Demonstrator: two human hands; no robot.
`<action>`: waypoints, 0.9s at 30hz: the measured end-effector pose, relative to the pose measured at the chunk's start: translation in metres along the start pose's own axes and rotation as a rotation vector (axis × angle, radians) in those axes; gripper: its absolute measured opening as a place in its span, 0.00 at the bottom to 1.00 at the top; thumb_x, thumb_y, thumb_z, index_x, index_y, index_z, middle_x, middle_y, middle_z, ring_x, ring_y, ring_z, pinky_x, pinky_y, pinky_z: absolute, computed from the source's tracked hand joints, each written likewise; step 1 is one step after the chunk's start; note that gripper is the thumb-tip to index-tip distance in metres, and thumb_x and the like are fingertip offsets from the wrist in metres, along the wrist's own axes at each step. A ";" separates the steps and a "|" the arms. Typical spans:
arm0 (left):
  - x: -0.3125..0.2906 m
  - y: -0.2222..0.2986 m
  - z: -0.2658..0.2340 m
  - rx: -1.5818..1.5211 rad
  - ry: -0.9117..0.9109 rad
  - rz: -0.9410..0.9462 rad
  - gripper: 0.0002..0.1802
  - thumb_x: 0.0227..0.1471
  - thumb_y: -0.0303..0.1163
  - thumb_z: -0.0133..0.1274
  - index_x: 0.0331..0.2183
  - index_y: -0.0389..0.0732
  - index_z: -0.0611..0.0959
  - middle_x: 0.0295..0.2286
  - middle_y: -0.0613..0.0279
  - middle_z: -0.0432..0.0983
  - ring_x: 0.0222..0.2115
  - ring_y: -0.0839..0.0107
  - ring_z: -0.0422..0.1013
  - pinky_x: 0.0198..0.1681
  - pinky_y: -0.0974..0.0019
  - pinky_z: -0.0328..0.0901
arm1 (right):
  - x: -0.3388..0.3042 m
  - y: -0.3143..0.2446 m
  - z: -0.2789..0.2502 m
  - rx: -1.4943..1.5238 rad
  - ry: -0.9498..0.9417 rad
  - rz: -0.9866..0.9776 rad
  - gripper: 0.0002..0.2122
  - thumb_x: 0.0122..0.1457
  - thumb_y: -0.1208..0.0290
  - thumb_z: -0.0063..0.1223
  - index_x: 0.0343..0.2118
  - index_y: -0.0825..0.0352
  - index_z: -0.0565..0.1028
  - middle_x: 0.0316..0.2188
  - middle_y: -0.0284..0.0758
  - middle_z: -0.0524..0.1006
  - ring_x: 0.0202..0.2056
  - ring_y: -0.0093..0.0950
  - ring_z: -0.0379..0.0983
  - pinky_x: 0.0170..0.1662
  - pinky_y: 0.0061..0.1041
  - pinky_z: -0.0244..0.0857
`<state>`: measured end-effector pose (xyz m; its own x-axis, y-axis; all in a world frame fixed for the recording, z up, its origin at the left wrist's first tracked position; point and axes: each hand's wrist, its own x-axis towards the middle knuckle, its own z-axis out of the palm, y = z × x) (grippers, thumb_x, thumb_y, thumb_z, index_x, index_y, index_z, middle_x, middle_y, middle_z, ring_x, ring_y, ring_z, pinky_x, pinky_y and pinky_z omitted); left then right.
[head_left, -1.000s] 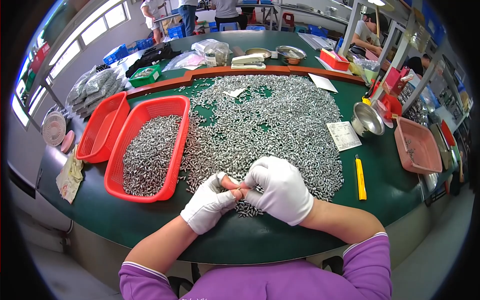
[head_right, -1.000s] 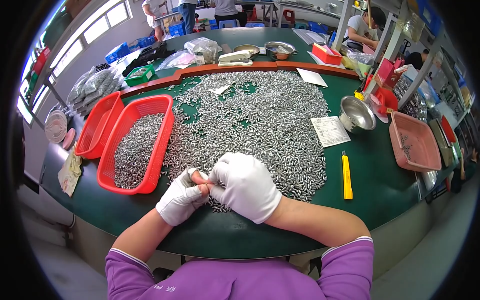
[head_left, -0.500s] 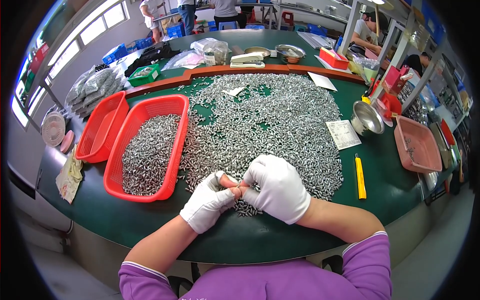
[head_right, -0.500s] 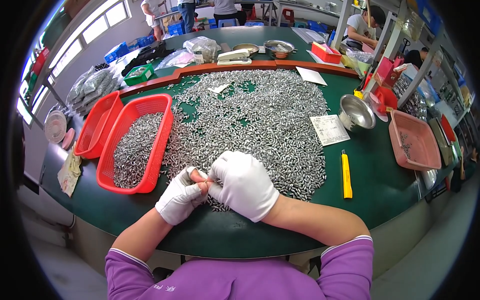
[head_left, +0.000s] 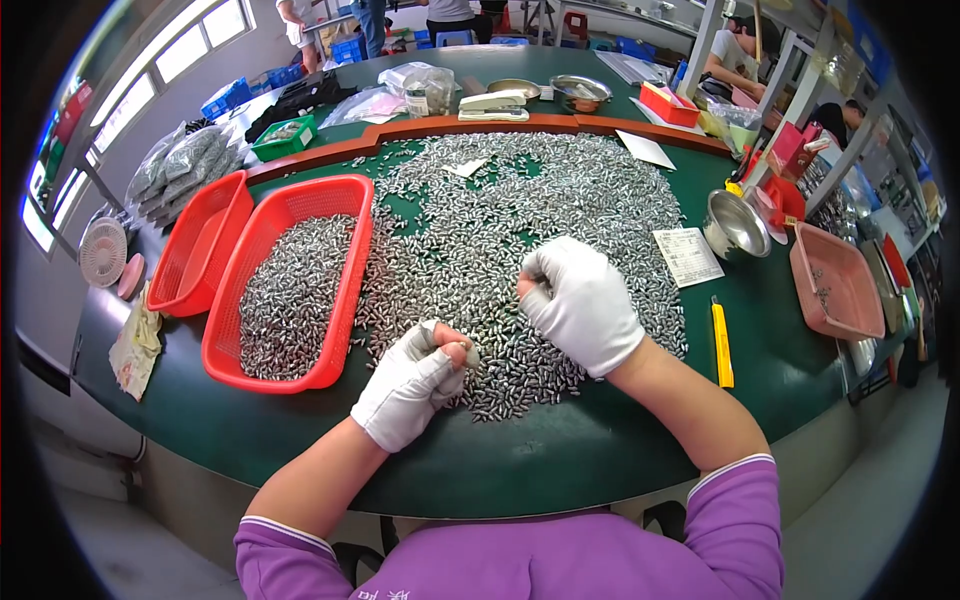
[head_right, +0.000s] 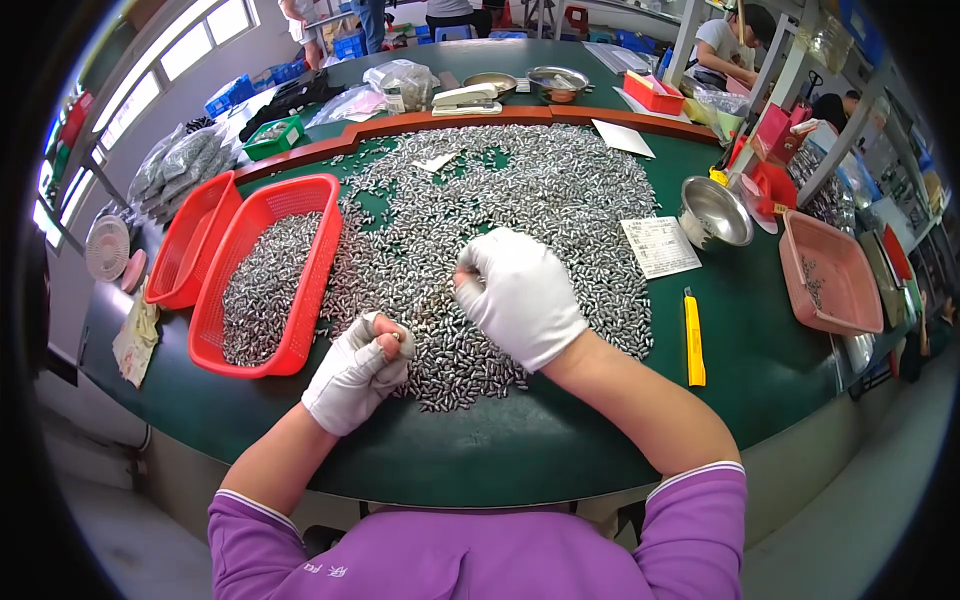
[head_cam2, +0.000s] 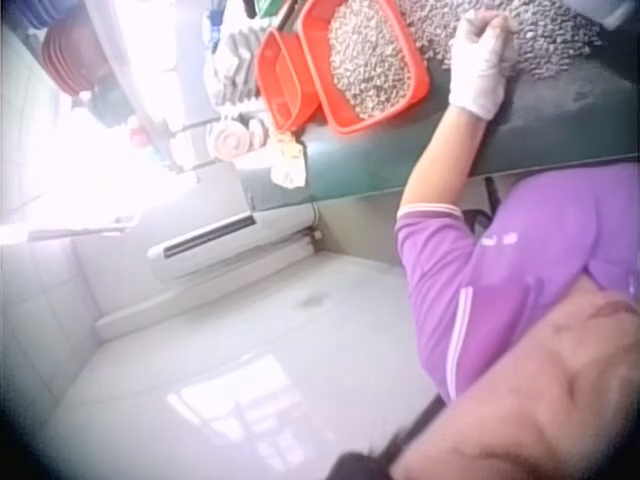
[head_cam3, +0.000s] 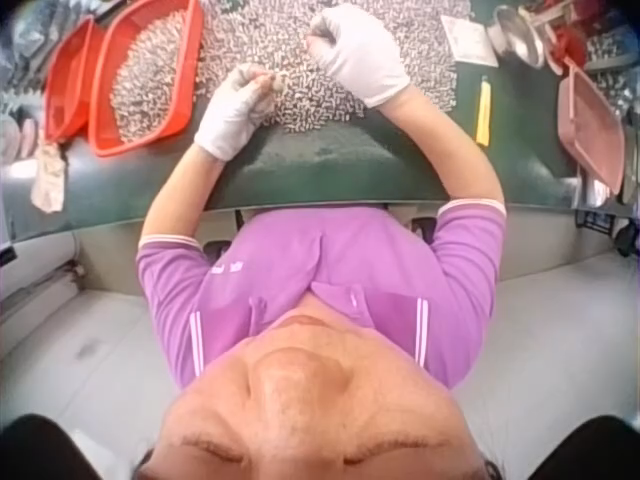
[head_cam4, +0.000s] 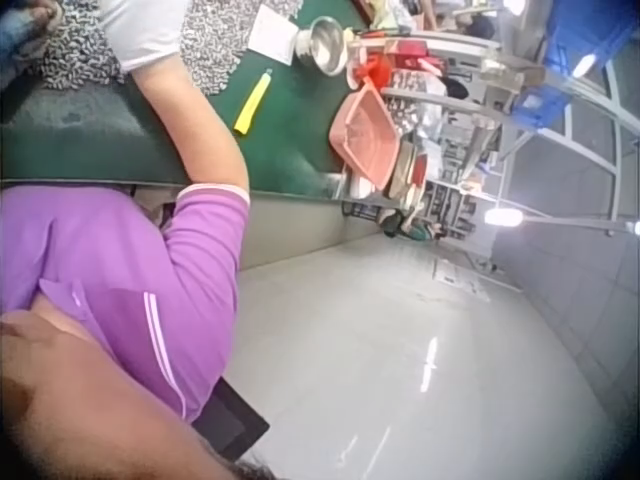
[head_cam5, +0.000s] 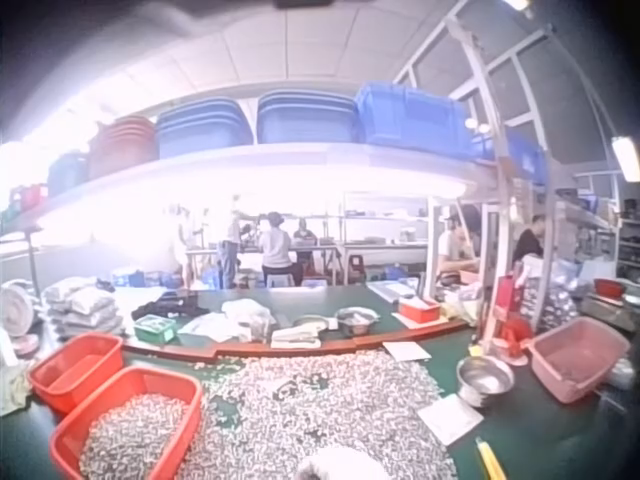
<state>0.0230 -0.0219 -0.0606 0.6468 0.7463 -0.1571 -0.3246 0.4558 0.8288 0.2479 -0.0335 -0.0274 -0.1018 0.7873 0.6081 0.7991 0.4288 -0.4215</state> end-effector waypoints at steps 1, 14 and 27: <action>-0.002 0.000 -0.002 -0.008 -0.012 0.009 0.09 0.54 0.38 0.58 0.32 0.47 0.74 0.26 0.68 0.69 0.19 0.81 0.54 0.24 0.76 0.51 | 0.002 0.007 -0.002 -0.181 -0.109 0.038 0.08 0.54 0.65 0.57 0.29 0.66 0.76 0.28 0.39 0.75 0.33 0.39 0.74 0.38 0.35 0.67; 0.004 0.002 -0.005 0.033 -0.057 0.067 0.13 0.53 0.41 0.60 0.31 0.46 0.73 0.21 0.71 0.63 0.18 0.81 0.52 0.22 0.75 0.49 | 0.001 0.004 -0.059 -0.499 -0.204 0.092 0.17 0.50 0.62 0.59 0.41 0.64 0.75 0.36 0.38 0.75 0.41 0.37 0.73 0.46 0.34 0.67; -0.023 0.024 0.022 0.641 0.237 0.201 0.05 0.51 0.27 0.61 0.31 0.40 0.80 0.27 0.70 0.76 0.27 0.85 0.67 0.31 0.78 0.63 | -0.129 0.051 -0.133 -0.701 -0.173 0.972 0.27 0.49 0.59 0.63 0.52 0.64 0.71 0.42 0.44 0.74 0.42 0.43 0.74 0.46 0.38 0.68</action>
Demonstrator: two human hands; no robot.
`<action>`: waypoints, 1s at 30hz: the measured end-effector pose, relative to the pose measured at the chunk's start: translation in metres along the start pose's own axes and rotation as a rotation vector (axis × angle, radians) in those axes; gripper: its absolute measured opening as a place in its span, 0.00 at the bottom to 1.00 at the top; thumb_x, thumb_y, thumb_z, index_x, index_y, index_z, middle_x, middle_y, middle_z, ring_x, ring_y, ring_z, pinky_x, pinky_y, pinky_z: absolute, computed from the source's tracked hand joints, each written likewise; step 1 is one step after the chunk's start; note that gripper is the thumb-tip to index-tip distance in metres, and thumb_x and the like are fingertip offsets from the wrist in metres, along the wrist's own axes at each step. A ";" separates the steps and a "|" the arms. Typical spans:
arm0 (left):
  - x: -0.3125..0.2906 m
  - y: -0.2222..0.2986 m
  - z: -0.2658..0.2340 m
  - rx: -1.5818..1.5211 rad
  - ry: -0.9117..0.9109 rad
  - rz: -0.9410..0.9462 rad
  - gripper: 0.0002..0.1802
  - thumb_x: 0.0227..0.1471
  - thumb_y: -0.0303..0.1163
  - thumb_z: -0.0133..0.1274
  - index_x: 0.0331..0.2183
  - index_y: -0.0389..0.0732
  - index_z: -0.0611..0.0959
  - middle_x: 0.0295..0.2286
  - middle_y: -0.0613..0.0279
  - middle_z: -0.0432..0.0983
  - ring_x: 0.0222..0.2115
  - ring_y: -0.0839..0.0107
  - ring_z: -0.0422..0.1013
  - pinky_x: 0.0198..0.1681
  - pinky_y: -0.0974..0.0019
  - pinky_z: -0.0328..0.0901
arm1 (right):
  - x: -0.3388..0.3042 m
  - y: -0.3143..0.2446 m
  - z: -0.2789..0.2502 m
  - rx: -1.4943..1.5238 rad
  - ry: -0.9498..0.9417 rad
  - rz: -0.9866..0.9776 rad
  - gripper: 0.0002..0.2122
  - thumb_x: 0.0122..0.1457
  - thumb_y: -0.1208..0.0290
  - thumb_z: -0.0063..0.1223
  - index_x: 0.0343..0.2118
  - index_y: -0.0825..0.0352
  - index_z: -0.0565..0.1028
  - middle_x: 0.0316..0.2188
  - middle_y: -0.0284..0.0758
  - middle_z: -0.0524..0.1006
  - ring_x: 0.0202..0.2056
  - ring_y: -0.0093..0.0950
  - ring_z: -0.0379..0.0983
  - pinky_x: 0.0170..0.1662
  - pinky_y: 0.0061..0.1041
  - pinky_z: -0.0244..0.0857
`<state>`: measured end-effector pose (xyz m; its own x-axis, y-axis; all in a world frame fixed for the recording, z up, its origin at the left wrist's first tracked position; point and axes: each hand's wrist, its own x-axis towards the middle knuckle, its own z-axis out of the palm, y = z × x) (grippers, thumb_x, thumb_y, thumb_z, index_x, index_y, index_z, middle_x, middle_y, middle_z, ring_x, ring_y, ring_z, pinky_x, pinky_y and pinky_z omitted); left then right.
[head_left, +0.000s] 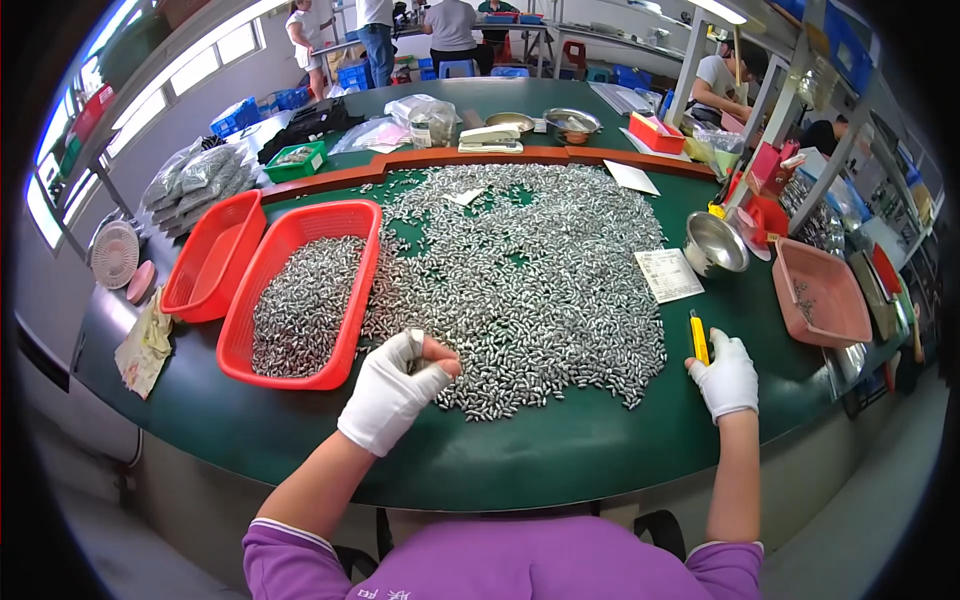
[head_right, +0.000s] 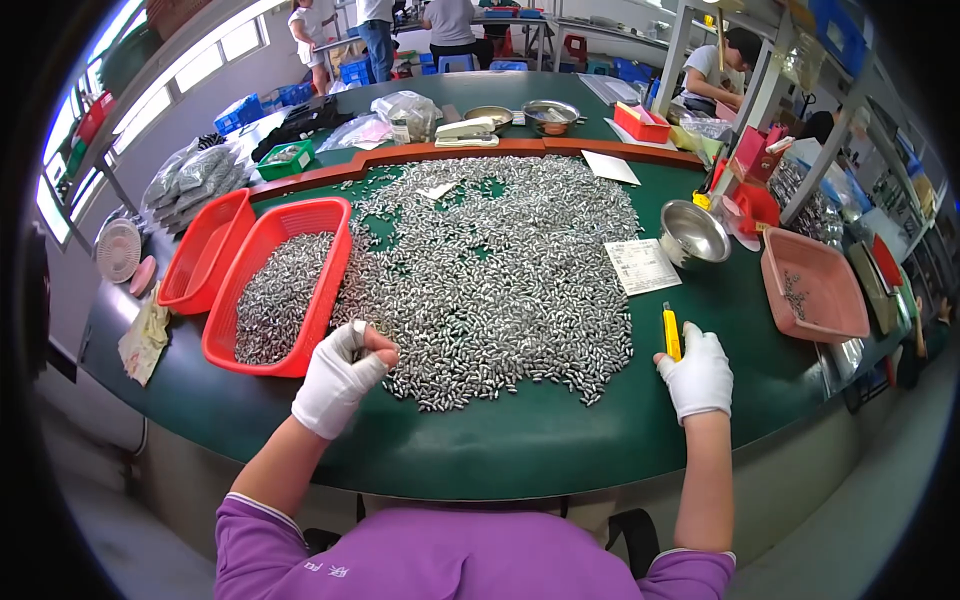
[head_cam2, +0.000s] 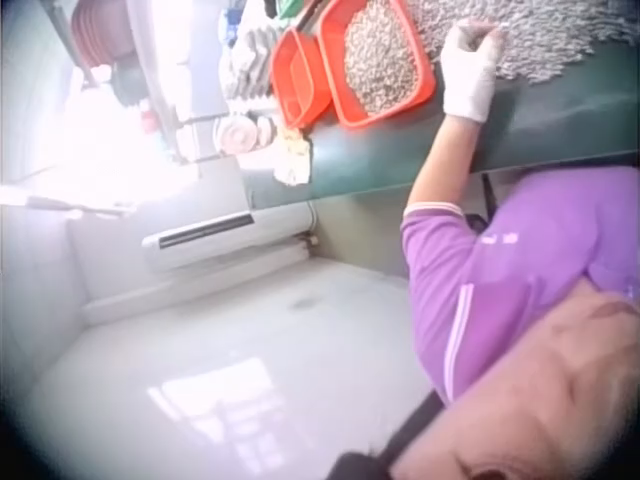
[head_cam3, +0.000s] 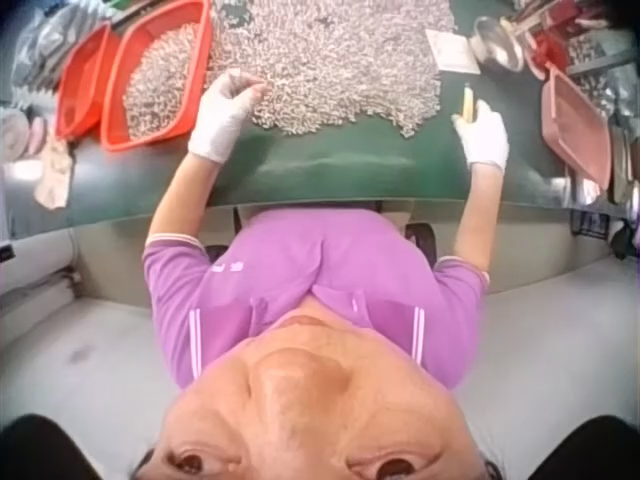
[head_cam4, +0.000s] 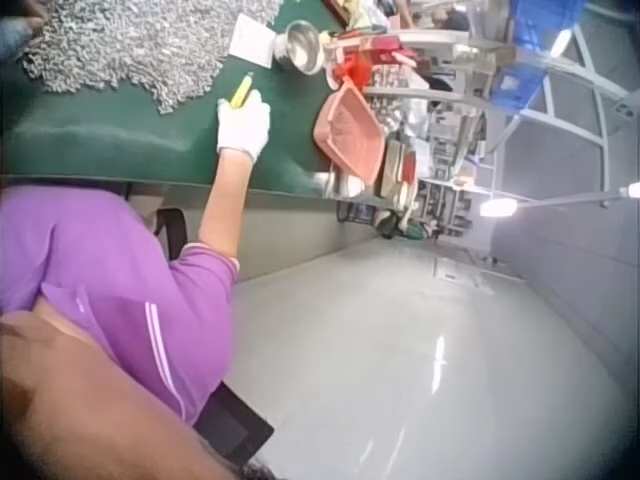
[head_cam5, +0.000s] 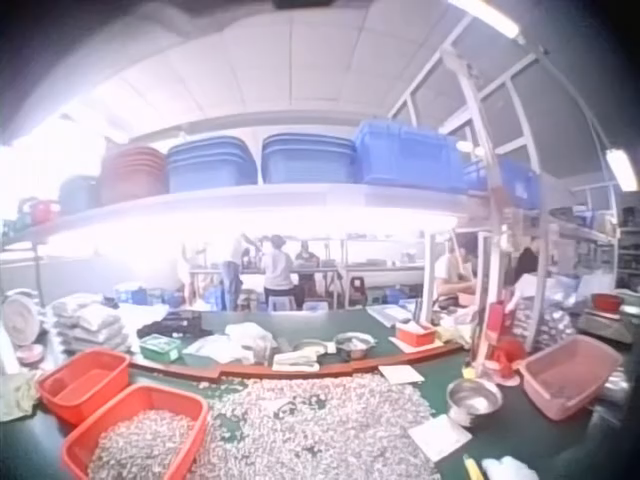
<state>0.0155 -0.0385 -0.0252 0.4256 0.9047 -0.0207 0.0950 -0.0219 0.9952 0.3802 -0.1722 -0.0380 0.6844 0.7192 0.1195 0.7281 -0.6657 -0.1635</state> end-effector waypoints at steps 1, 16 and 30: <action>-0.005 0.003 0.000 0.133 -0.026 0.018 0.05 0.50 0.27 0.61 0.30 0.39 0.81 0.27 0.70 0.76 0.27 0.85 0.67 0.31 0.78 0.63 | 0.000 0.002 0.004 0.010 0.041 -0.010 0.24 0.50 0.61 0.62 0.50 0.64 0.73 0.40 0.44 0.75 0.40 0.42 0.75 0.45 0.37 0.68; -0.082 -0.030 0.000 0.829 0.116 0.120 0.06 0.43 0.30 0.62 0.24 0.41 0.81 0.22 0.56 0.77 0.23 0.58 0.75 0.27 0.62 0.68 | -0.121 -0.106 -0.002 0.482 -0.217 -0.976 0.16 0.51 0.70 0.53 0.45 0.63 0.72 0.25 0.37 0.71 0.27 0.37 0.72 0.30 0.35 0.68; -0.082 -0.030 0.002 0.821 0.173 0.066 0.06 0.44 0.30 0.61 0.28 0.41 0.82 0.22 0.56 0.77 0.23 0.59 0.74 0.27 0.63 0.67 | -0.138 -0.142 0.016 0.176 -0.185 -1.177 0.23 0.54 0.67 0.53 0.56 0.56 0.70 0.22 0.31 0.68 0.24 0.28 0.69 0.25 0.28 0.65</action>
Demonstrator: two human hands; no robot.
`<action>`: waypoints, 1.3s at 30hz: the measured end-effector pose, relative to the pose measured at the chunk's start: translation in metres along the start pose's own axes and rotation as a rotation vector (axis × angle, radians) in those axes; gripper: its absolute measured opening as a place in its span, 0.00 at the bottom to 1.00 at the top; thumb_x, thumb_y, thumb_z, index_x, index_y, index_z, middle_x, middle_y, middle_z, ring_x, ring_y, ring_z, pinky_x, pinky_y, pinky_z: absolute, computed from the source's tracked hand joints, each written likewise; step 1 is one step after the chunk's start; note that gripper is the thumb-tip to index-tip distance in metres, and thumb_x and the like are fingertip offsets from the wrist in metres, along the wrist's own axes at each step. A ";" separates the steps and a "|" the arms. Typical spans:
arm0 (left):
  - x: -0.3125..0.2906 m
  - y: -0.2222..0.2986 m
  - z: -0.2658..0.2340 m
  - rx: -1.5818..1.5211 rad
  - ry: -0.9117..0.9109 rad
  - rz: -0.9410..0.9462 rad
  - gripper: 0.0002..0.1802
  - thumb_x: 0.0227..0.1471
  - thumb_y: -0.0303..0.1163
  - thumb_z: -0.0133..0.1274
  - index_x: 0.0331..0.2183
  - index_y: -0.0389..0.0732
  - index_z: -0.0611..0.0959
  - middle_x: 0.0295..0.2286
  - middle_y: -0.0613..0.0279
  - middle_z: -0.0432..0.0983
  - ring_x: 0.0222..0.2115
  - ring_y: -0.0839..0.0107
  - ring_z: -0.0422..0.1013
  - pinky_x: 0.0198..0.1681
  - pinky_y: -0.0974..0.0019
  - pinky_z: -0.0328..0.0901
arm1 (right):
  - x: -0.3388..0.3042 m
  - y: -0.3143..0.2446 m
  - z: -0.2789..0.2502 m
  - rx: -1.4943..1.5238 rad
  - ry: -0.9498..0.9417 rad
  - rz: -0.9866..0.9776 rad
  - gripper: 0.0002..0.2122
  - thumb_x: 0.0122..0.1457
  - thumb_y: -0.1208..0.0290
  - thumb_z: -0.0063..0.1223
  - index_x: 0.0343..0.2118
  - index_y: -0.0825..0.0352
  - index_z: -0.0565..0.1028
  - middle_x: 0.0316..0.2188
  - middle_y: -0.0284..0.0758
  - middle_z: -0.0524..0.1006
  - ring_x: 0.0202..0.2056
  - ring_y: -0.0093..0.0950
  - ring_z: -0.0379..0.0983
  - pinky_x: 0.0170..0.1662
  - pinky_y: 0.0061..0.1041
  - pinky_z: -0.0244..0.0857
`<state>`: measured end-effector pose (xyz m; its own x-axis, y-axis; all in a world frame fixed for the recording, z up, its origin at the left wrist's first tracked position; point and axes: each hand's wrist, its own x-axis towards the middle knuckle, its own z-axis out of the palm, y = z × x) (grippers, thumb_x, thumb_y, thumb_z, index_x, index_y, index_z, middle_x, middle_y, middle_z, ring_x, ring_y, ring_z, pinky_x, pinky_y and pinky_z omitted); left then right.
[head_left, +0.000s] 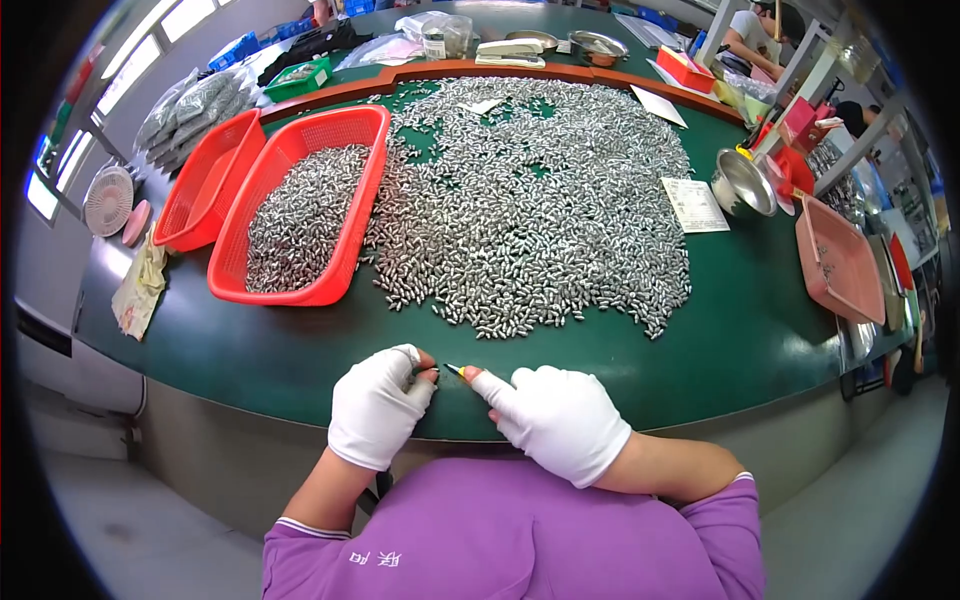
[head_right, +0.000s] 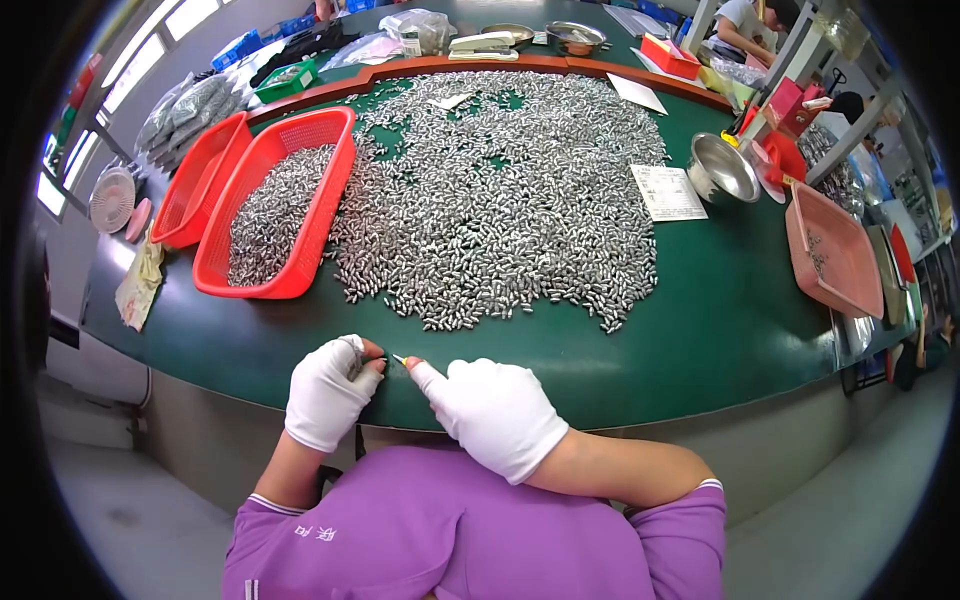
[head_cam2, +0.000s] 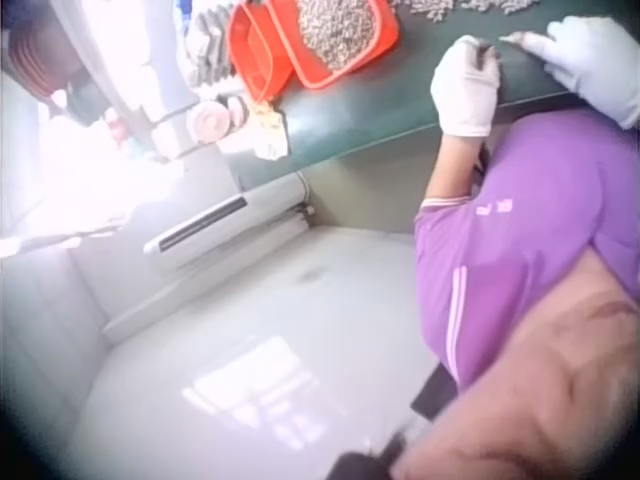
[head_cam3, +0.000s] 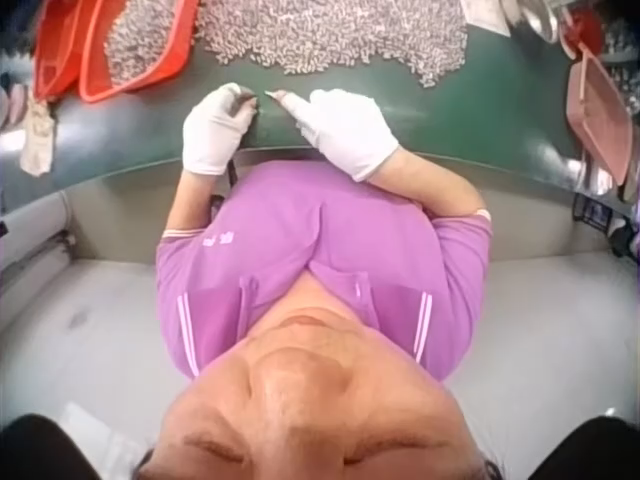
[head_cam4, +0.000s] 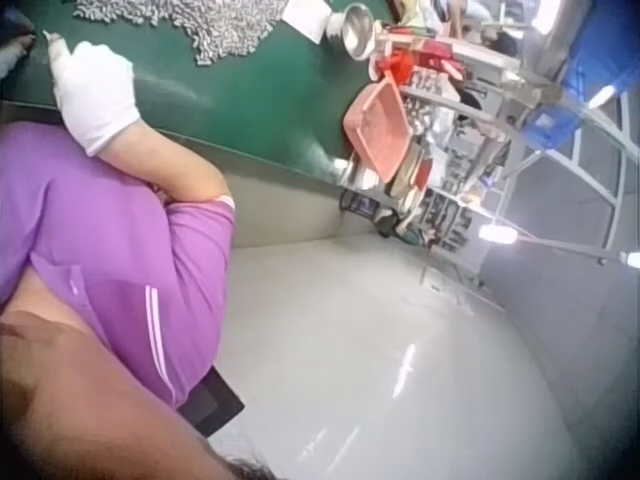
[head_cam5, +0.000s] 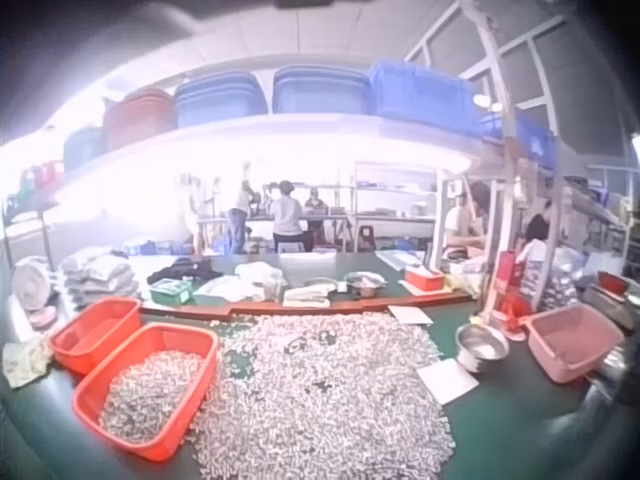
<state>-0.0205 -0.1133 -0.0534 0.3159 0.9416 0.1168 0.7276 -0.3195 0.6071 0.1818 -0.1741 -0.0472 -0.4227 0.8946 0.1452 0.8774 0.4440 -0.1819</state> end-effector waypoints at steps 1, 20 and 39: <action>0.000 0.000 0.001 0.000 -0.001 -0.002 0.06 0.44 0.30 0.61 0.28 0.41 0.82 0.22 0.56 0.77 0.23 0.59 0.74 0.27 0.63 0.67 | 0.000 -0.002 -0.001 0.049 0.011 0.016 0.23 0.55 0.67 0.53 0.55 0.56 0.70 0.22 0.31 0.68 0.24 0.29 0.69 0.25 0.29 0.66; 0.001 -0.010 0.003 -0.105 0.003 -0.022 0.08 0.40 0.26 0.64 0.24 0.38 0.79 0.22 0.56 0.76 0.23 0.61 0.73 0.27 0.65 0.67 | 0.012 0.001 0.003 0.377 -0.083 0.034 0.22 0.56 0.66 0.52 0.55 0.61 0.69 0.24 0.38 0.74 0.26 0.38 0.73 0.29 0.37 0.68; 0.018 -0.009 -0.012 -0.181 -0.157 -0.062 0.03 0.46 0.24 0.59 0.26 0.37 0.80 0.19 0.67 0.71 0.19 0.79 0.64 0.25 0.73 0.62 | 0.003 0.043 -0.044 0.164 0.330 0.136 0.23 0.50 0.73 0.58 0.52 0.57 0.73 0.22 0.39 0.74 0.25 0.39 0.72 0.30 0.34 0.69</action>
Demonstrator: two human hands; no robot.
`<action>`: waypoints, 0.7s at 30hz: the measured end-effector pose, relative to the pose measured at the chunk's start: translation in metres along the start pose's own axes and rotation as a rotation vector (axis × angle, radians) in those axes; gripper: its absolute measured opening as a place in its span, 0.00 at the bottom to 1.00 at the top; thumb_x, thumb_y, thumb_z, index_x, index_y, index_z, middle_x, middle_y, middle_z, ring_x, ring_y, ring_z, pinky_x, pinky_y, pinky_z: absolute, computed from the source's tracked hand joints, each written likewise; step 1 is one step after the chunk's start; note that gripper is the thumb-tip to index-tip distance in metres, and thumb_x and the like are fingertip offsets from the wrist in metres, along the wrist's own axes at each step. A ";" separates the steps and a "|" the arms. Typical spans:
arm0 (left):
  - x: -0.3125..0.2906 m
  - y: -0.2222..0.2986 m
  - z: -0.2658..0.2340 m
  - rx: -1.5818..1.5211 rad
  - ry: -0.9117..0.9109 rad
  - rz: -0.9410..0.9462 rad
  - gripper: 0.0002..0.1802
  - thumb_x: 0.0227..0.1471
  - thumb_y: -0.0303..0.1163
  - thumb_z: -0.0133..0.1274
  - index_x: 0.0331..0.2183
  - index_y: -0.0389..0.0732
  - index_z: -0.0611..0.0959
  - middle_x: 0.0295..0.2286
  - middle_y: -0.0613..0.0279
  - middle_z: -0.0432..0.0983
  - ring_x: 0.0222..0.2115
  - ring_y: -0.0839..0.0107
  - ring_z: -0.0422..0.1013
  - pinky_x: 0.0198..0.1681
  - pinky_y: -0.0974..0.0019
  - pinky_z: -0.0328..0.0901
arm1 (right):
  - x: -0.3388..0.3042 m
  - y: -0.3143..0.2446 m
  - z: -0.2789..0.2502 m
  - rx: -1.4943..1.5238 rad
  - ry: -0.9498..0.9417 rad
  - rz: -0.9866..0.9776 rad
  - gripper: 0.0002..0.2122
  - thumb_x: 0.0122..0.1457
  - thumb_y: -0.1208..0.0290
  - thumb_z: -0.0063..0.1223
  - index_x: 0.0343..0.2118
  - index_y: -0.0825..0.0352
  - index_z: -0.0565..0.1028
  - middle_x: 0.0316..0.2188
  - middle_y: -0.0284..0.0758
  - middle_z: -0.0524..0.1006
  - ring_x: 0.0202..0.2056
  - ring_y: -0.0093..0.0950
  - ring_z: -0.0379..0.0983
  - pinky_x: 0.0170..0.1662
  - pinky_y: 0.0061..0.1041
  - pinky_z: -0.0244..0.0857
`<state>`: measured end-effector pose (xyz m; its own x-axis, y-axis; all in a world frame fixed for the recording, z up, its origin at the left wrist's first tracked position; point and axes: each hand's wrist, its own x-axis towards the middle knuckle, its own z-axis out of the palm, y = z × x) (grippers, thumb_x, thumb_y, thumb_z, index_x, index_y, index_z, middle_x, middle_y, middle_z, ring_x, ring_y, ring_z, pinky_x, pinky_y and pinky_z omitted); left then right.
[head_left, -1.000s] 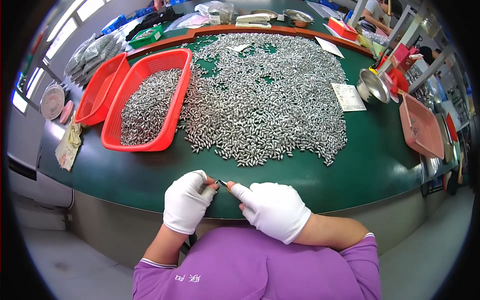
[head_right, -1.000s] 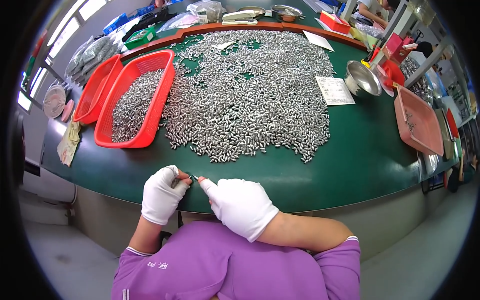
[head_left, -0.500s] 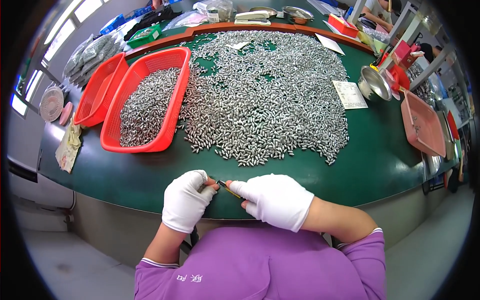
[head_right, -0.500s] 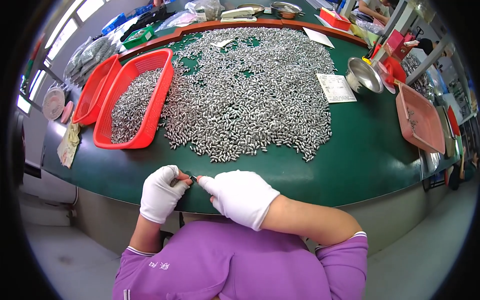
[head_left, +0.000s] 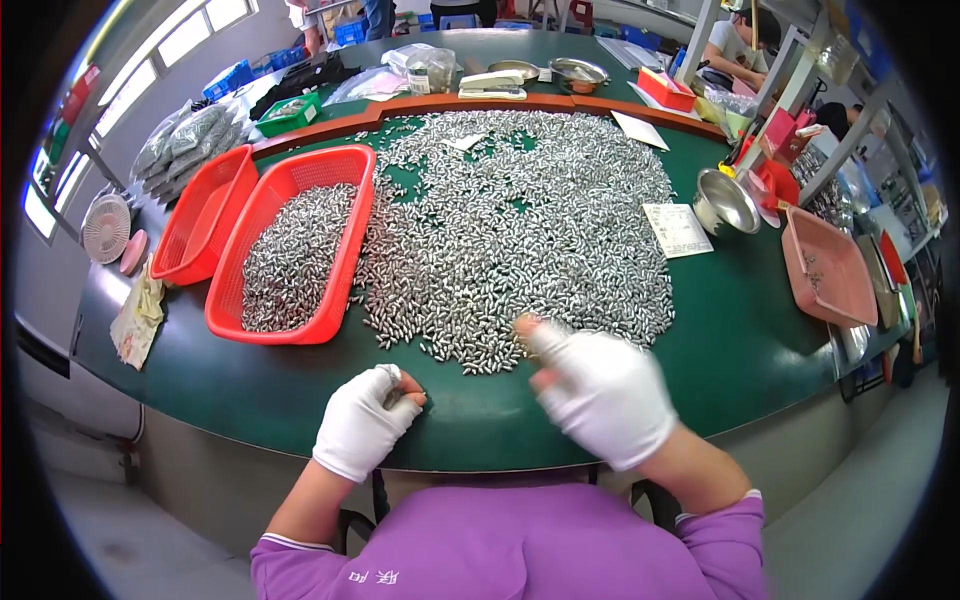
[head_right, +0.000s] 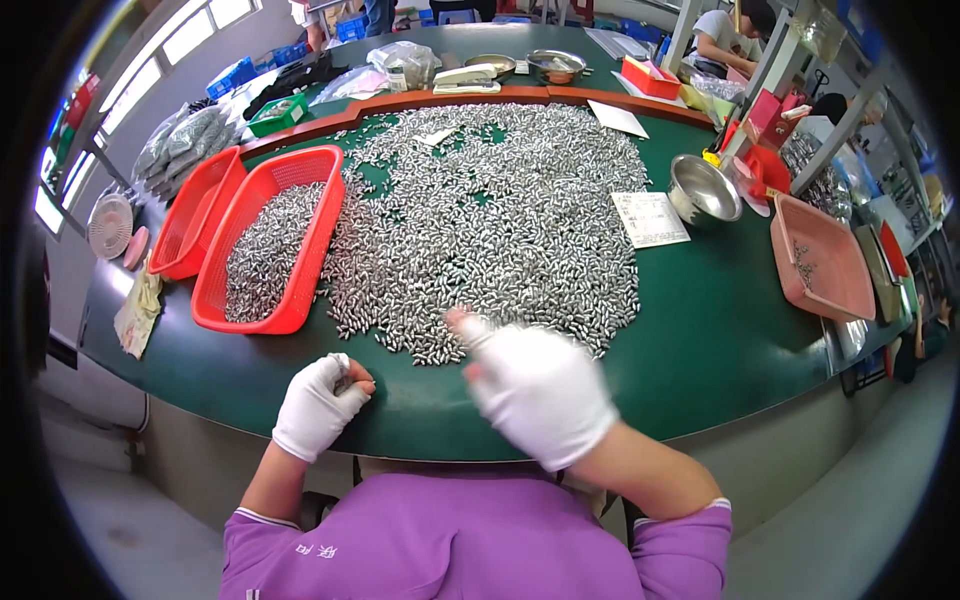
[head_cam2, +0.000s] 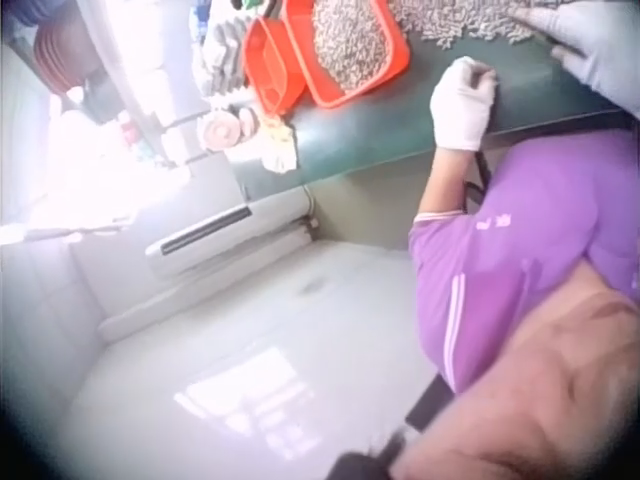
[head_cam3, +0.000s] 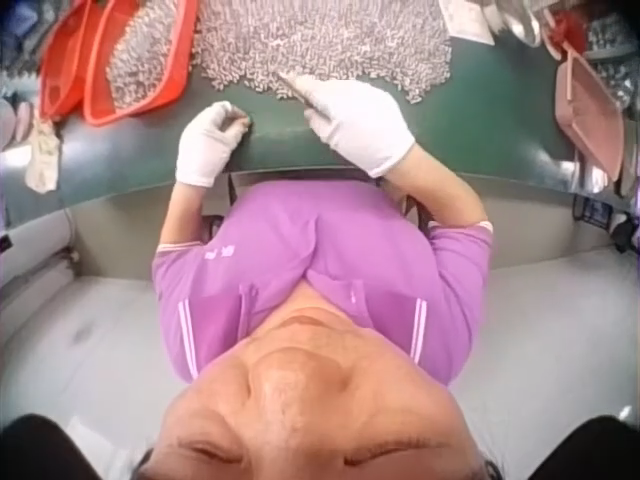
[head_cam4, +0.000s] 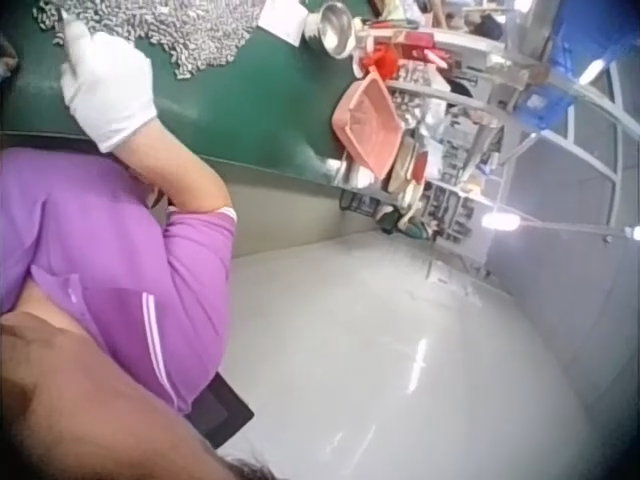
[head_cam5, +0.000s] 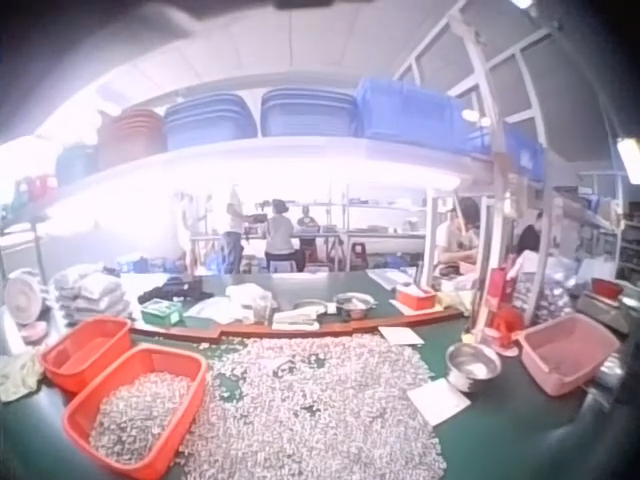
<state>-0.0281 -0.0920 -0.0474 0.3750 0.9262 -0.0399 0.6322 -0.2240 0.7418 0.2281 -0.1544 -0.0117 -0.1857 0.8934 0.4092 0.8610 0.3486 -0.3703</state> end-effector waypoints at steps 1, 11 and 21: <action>0.002 -0.002 -0.002 -0.120 -0.020 -0.014 0.03 0.48 0.25 0.58 0.27 0.38 0.79 0.19 0.68 0.69 0.19 0.79 0.63 0.24 0.73 0.61 | -0.001 0.012 -0.012 0.015 0.151 0.131 0.24 0.49 0.76 0.58 0.52 0.58 0.74 0.24 0.39 0.74 0.26 0.40 0.72 0.31 0.35 0.69; 0.083 0.023 -0.002 -1.518 -0.575 -0.164 0.08 0.57 0.35 0.53 0.31 0.44 0.72 0.23 0.71 0.61 0.18 0.84 0.51 0.19 0.80 0.49 | -0.029 0.139 -0.036 -0.762 0.057 0.543 0.16 0.50 0.69 0.58 0.44 0.61 0.75 0.35 0.40 0.74 0.37 0.39 0.73 0.41 0.37 0.70; 0.089 0.015 0.012 -1.165 -0.306 -0.121 0.08 0.53 0.27 0.53 0.34 0.41 0.70 0.26 0.68 0.69 0.18 0.84 0.55 0.21 0.78 0.51 | 0.072 0.030 0.053 -0.050 -0.362 -0.134 0.10 0.50 0.64 0.58 0.35 0.61 0.75 0.30 0.38 0.75 0.35 0.40 0.73 0.38 0.38 0.68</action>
<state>0.0226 -0.0166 -0.0475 0.6005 0.7767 -0.1902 -0.2568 0.4126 0.8740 0.2155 -0.0649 -0.0372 -0.4451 0.8863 0.1275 0.8382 0.4625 -0.2891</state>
